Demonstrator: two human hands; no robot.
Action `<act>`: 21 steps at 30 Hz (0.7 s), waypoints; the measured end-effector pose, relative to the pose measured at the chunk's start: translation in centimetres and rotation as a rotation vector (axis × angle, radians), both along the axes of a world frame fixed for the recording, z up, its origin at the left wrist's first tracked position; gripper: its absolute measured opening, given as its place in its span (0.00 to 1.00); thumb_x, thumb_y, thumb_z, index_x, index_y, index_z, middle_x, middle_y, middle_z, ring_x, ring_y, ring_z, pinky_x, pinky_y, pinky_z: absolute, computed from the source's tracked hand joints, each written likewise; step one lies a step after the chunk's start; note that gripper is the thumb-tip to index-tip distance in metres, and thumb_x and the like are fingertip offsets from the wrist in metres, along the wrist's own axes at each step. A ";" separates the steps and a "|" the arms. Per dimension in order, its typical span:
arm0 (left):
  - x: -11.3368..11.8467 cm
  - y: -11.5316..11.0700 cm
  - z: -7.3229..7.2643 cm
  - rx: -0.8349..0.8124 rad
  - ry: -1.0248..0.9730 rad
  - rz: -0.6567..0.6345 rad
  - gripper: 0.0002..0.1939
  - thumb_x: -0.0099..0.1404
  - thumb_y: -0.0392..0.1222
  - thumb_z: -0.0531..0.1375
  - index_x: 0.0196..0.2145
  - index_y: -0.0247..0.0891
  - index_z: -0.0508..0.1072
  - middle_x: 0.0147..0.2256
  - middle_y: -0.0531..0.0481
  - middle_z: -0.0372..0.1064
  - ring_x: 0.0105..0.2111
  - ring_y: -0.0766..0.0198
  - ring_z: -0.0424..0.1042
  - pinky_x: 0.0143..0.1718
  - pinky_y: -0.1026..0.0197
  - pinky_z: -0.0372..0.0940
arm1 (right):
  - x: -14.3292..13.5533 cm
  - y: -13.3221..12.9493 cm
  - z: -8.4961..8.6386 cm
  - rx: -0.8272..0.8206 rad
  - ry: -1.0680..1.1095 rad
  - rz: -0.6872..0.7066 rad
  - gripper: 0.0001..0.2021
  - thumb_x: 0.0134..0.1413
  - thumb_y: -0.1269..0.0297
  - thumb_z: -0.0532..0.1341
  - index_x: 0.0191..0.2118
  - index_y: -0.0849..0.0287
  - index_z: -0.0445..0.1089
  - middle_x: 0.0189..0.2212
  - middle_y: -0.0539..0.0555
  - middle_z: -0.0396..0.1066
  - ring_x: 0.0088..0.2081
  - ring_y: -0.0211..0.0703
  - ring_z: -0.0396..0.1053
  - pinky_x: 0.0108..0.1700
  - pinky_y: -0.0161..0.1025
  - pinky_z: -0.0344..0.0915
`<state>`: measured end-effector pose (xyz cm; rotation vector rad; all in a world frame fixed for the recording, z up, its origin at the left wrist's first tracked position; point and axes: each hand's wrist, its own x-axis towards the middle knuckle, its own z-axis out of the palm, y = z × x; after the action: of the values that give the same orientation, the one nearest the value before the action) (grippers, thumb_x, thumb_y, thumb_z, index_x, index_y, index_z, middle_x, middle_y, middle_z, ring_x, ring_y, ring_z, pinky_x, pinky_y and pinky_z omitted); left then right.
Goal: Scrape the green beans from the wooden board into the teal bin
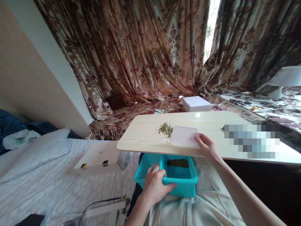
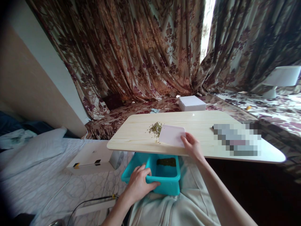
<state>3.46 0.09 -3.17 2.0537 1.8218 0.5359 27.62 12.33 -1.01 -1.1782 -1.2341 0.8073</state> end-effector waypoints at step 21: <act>0.1 -0.2 0.2 -0.008 -0.010 0.016 0.15 0.50 0.51 0.70 0.25 0.42 0.69 0.32 0.52 0.67 0.41 0.51 0.68 0.49 0.51 0.60 | -0.8 0.4 0.5 -0.023 -0.022 0.044 0.19 0.43 0.46 0.66 0.34 0.57 0.75 0.32 0.57 0.80 0.37 0.51 0.77 0.40 0.44 0.73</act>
<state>3.58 -0.08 -2.93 2.0297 1.8333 0.5410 26.81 12.72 -0.55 -1.1851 -1.2760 0.8450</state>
